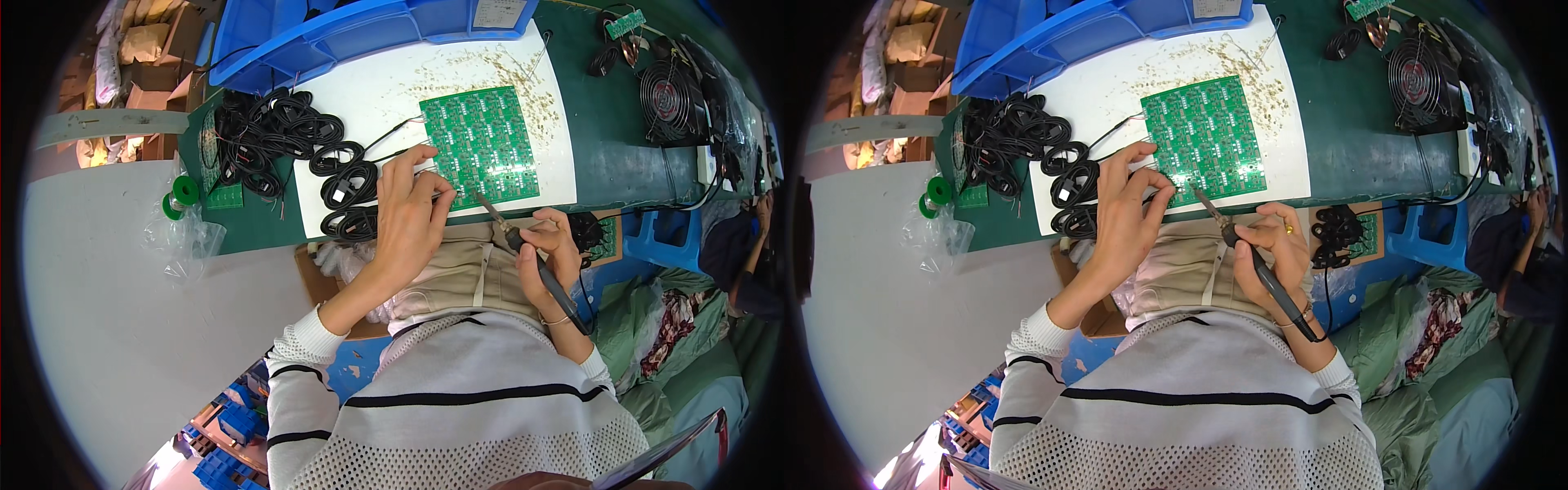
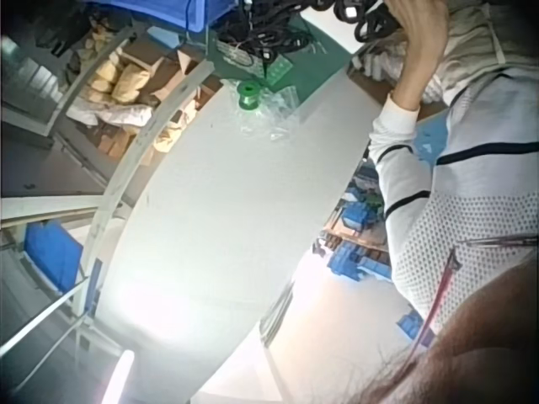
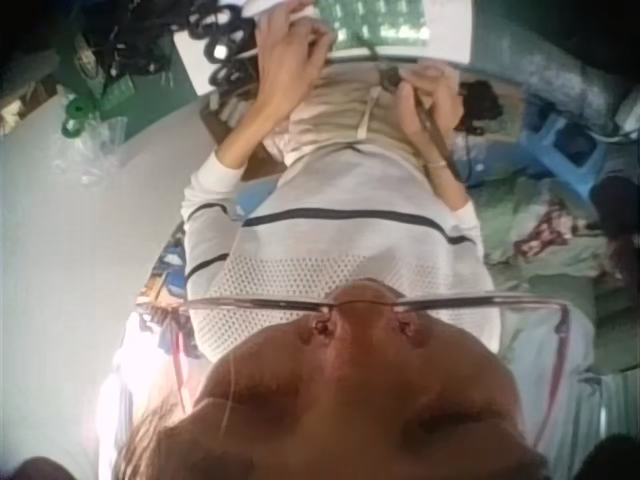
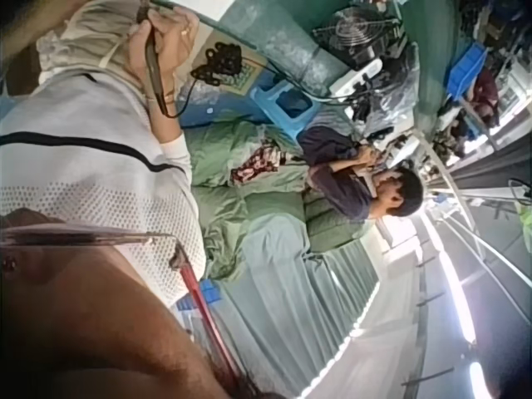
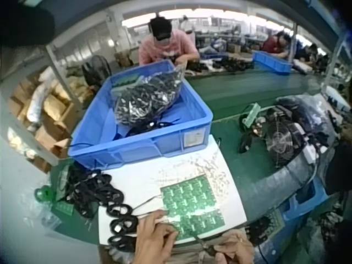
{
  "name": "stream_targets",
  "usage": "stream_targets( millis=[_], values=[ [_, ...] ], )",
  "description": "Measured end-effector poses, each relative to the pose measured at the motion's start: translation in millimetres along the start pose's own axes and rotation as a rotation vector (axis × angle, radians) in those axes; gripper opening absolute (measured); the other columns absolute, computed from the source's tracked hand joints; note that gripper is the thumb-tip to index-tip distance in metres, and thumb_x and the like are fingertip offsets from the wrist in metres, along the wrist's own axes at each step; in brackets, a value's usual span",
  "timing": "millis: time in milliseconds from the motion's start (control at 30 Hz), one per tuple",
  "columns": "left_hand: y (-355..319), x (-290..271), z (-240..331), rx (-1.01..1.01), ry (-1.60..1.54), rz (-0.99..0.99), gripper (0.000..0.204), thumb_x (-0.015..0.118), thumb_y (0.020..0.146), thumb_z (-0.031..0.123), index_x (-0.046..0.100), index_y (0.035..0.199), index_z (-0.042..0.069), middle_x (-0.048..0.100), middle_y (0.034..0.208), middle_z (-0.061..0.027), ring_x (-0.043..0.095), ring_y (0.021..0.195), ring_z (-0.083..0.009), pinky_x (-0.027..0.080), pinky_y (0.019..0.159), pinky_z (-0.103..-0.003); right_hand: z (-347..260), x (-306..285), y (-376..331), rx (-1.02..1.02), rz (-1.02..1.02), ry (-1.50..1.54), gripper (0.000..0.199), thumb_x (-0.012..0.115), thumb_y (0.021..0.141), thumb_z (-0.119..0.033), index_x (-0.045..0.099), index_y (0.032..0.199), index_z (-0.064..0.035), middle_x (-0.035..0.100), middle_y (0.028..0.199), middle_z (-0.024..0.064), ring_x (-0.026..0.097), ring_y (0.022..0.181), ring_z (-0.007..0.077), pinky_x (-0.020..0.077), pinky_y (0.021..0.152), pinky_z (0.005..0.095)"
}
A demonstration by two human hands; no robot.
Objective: The person aligns wires onto a circuit board and solders them in place using a soldering iron.
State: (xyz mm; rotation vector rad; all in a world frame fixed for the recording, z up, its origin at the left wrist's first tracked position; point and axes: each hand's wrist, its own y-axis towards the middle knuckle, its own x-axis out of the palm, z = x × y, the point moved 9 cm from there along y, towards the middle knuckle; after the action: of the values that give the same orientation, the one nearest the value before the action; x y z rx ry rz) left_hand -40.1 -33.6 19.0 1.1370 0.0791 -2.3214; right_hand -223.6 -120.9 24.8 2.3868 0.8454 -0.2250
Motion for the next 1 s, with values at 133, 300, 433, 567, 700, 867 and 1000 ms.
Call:
stream_targets(
  millis=[133, 300, 433, 567, 700, 867, 1000],
  values=[
    [0.4, 0.5, 0.7, 0.006, 0.004, -0.002, 0.011, 0.073, 0.085, 0.006, 0.065, 0.091, 0.003, 0.053, 0.132, -0.0148, 0.049, 0.121, -0.0348, 0.039, 0.103, -0.045, 6.9, -3.8, -2.4, 0.049, 0.046, 0.031, 0.011, 0.065, 0.082, 0.0, 0.066, 0.092, 0.0011, 0.067, 0.07, 0.0097, 0.064, 0.065, 0.0214, 0.0492, 0.095, 0.0473],
    [0.1, 0.5, 0.5, 0.001, 0.007, -0.003, 0.01, 0.073, 0.084, 0.006, 0.065, 0.091, 0.003, 0.053, 0.133, -0.0148, 0.049, 0.121, -0.0346, 0.039, 0.102, -0.045, 15.9, -4.0, -7.6, 0.133, 0.058, 0.06, 0.009, 0.065, 0.084, -0.001, 0.066, 0.092, 0.0009, 0.068, 0.07, 0.0103, 0.064, 0.065, 0.0199, 0.0488, 0.095, 0.0474],
    [1.1, 1.4, -0.1, -0.012, 0.01, -0.009, 0.01, 0.072, 0.083, 0.006, 0.064, 0.09, 0.003, 0.052, 0.132, -0.015, 0.049, 0.12, -0.0343, 0.038, 0.103, -0.045, 17.7, -4.6, -6.4, 0.165, 0.068, 0.075, 0.007, 0.065, 0.085, -0.002, 0.065, 0.092, 0.0003, 0.069, 0.07, 0.0099, 0.065, 0.066, 0.0189, 0.0485, 0.096, 0.0472],
    [3.7, 1.6, 2.6, -0.031, 0.023, -0.014, 0.01, 0.071, 0.082, 0.005, 0.064, 0.089, 0.003, 0.052, 0.131, -0.0155, 0.049, 0.12, -0.0341, 0.037, 0.103, -0.045, 15.0, -3.9, -4.4, 0.134, 0.065, 0.069, 0.007, 0.065, 0.085, -0.002, 0.064, 0.092, -0.0001, 0.07, 0.071, 0.0099, 0.065, 0.065, 0.0187, 0.0483, 0.096, 0.0466],
    [5.2, 2.0, 3.2, -0.054, 0.023, -0.024, 0.01, 0.071, 0.081, 0.004, 0.063, 0.088, 0.002, 0.051, 0.131, -0.0159, 0.048, 0.119, -0.0339, 0.037, 0.103, -0.045, 17.7, -1.9, -5.0, 0.176, 0.051, 0.084, 0.007, 0.065, 0.085, -0.001, 0.065, 0.092, -0.0002, 0.07, 0.072, 0.0095, 0.064, 0.066, 0.0183, 0.0481, 0.096, 0.0457],
    [7.0, 1.9, 3.5, -0.059, 0.035, -0.028, 0.011, 0.071, 0.08, 0.004, 0.063, 0.087, 0.002, 0.051, 0.13, -0.0159, 0.048, 0.118, -0.0335, 0.037, 0.102, -0.045, 17.6, 1.2, -2.8, 0.173, 0.032, 0.078, 0.008, 0.066, 0.085, -0.001, 0.065, 0.092, -0.0005, 0.068, 0.07, 0.0087, 0.061, 0.065, 0.0176, 0.0478, 0.096, 0.0451],
    [8.2, 1.7, 2.9, -0.058, 0.023, -0.039, 0.01, 0.071, 0.079, 0.004, 0.063, 0.085, 0.001, 0.052, 0.129, -0.0159, 0.048, 0.117, -0.0335, 0.037, 0.102, -0.045, 16.6, 4.3, -0.3, 0.149, 0.011, 0.073, 0.008, 0.066, 0.085, -0.001, 0.066, 0.093, -0.0011, 0.066, 0.068, 0.0081, 0.059, 0.065, 0.0175, 0.0473, 0.096, 0.0442]
  ],
)
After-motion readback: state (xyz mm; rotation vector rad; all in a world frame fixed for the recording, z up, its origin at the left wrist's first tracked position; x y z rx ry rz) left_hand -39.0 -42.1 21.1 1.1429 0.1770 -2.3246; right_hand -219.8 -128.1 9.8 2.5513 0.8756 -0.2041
